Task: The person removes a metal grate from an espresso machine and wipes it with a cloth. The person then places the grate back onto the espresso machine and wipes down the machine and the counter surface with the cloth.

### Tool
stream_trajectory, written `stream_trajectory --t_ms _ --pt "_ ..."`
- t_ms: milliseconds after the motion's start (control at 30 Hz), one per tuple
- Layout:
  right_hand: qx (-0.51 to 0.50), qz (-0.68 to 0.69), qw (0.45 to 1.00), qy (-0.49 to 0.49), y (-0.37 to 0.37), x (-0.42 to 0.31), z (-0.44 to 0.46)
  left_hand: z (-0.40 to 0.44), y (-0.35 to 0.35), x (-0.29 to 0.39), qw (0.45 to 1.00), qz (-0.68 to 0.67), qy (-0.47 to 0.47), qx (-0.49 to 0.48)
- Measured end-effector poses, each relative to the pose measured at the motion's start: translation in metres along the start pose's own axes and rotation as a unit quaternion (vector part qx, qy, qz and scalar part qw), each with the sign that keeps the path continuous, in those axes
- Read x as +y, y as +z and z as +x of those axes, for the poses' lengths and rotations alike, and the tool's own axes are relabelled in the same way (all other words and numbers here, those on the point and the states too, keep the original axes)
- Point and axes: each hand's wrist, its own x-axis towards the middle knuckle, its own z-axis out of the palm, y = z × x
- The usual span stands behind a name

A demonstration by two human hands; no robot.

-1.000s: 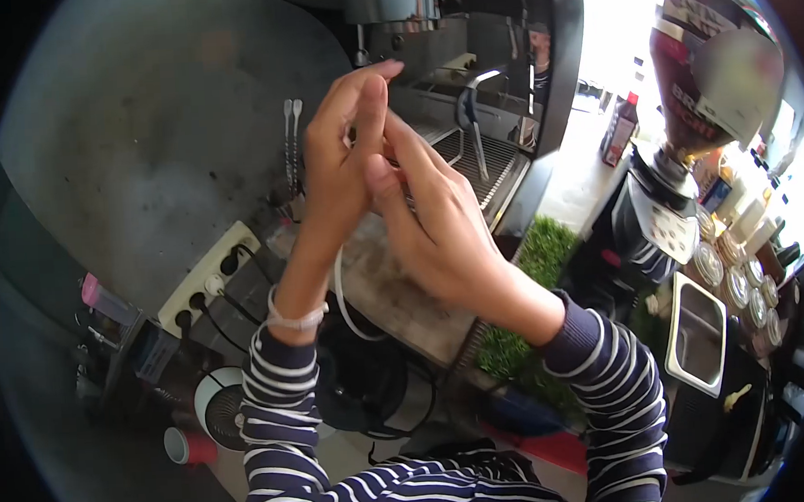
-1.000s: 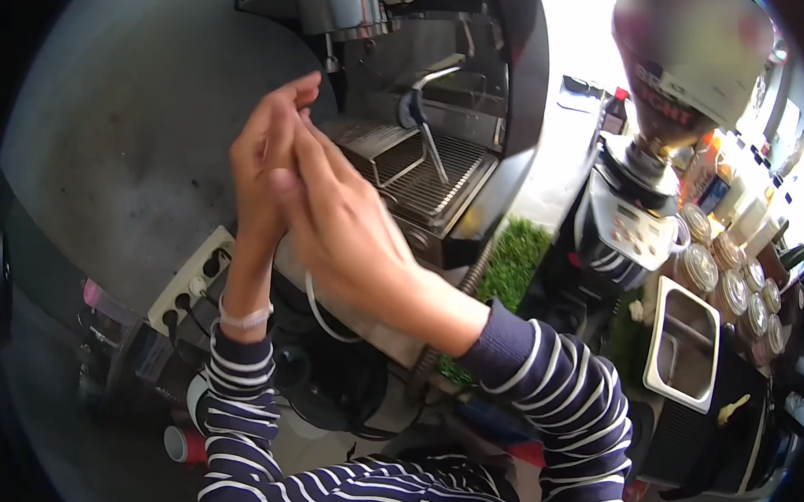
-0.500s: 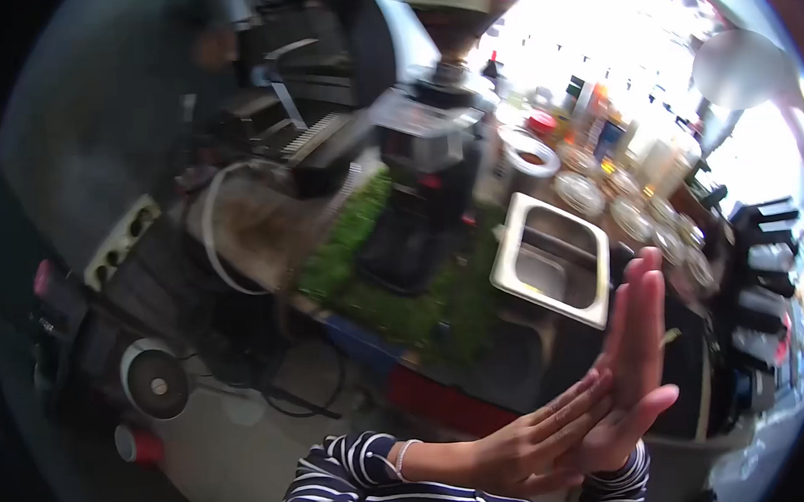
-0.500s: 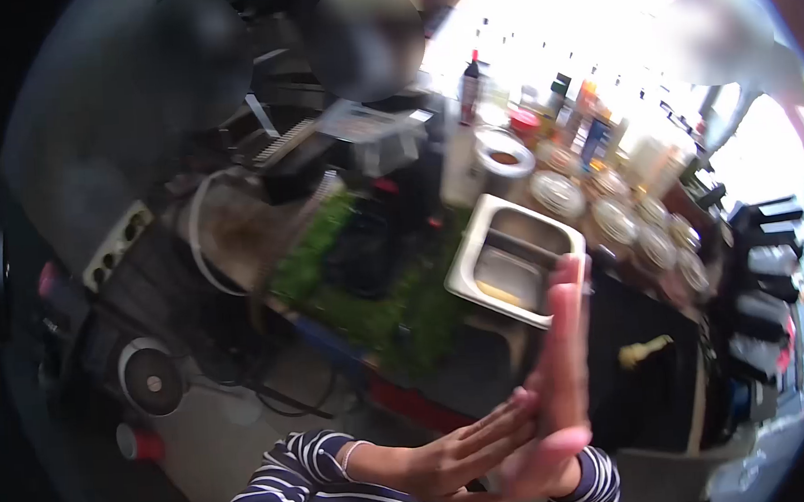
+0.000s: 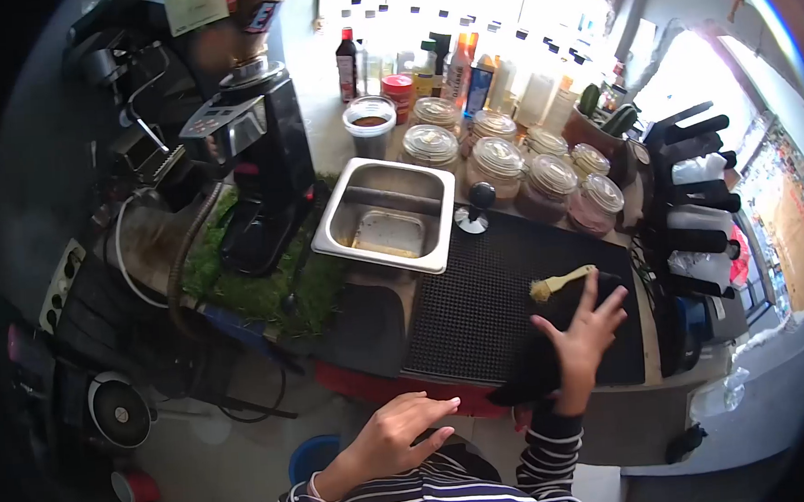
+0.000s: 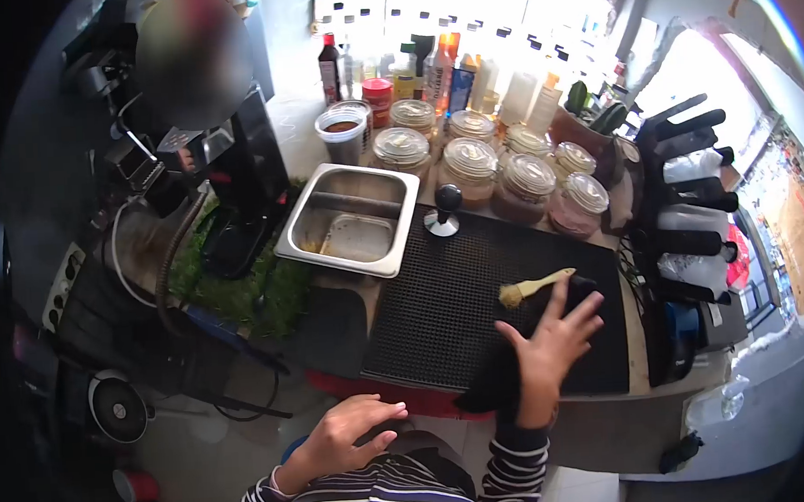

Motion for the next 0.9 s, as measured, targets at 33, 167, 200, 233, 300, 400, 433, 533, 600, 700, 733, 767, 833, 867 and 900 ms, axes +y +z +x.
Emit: stream_trajectory --t_ms 33,167,200,233,300,400,433,533,600,700,733,767,833,867,900 --pt "0.029 0.054 0.998 -0.024 0.012 0.016 0.003 -0.004 0.0 -0.002 1.0 0.006 -0.013 0.01" --pt "0.066 0.187 0.976 -0.093 0.049 0.067 0.019 -0.012 0.012 -0.009 0.998 0.004 0.001 0.067" --pt "0.068 0.198 0.972 -0.11 0.039 0.072 0.019 -0.013 0.016 -0.008 0.999 0.01 -0.002 0.052" --pt "0.125 0.181 0.964 -0.148 0.038 0.085 0.021 -0.017 0.02 -0.006 0.999 0.016 -0.008 0.039" --pt "0.241 0.201 0.931 -0.185 0.043 0.119 0.031 -0.021 0.026 -0.004 0.999 0.012 -0.014 0.032" --pt "0.149 0.478 0.861 -0.091 -0.002 0.108 0.013 -0.033 0.038 -0.002 0.999 -0.013 -0.011 0.037" --pt "0.142 0.553 0.813 -0.119 -0.01 0.095 -0.001 -0.037 0.042 -0.002 0.999 -0.018 -0.016 0.041" --pt "0.039 0.683 0.702 -0.198 -0.022 0.057 -0.037 -0.05 0.049 -0.001 0.996 -0.047 -0.031 0.068" --pt "-0.065 0.738 0.629 -0.234 -0.024 0.035 -0.058 -0.062 0.046 0.003 0.993 -0.059 -0.045 0.093" --pt "-0.206 0.768 0.546 -0.264 -0.025 0.006 -0.083 -0.082 0.036 0.008 0.991 -0.03 -0.091 0.09" --pt "-0.242 0.773 0.522 -0.269 -0.024 -0.004 -0.09 -0.085 0.033 0.011 0.988 -0.048 -0.1 0.11" --pt "-0.274 0.776 0.499 -0.273 -0.025 -0.013 -0.097 -0.088 0.031 0.012 0.984 -0.064 -0.105 0.129" --pt "-0.325 0.775 0.465 -0.281 -0.025 -0.032 -0.109 -0.093 0.019 0.017 0.97 -0.147 -0.133 0.14" --pt "-0.345 0.774 0.448 -0.284 -0.025 -0.041 -0.116 -0.093 0.013 0.016 0.95 -0.248 -0.148 0.115" --pt "-0.361 0.773 0.436 -0.286 -0.026 -0.049 -0.122 -0.096 0.013 0.013 0.948 -0.239 -0.107 0.182"
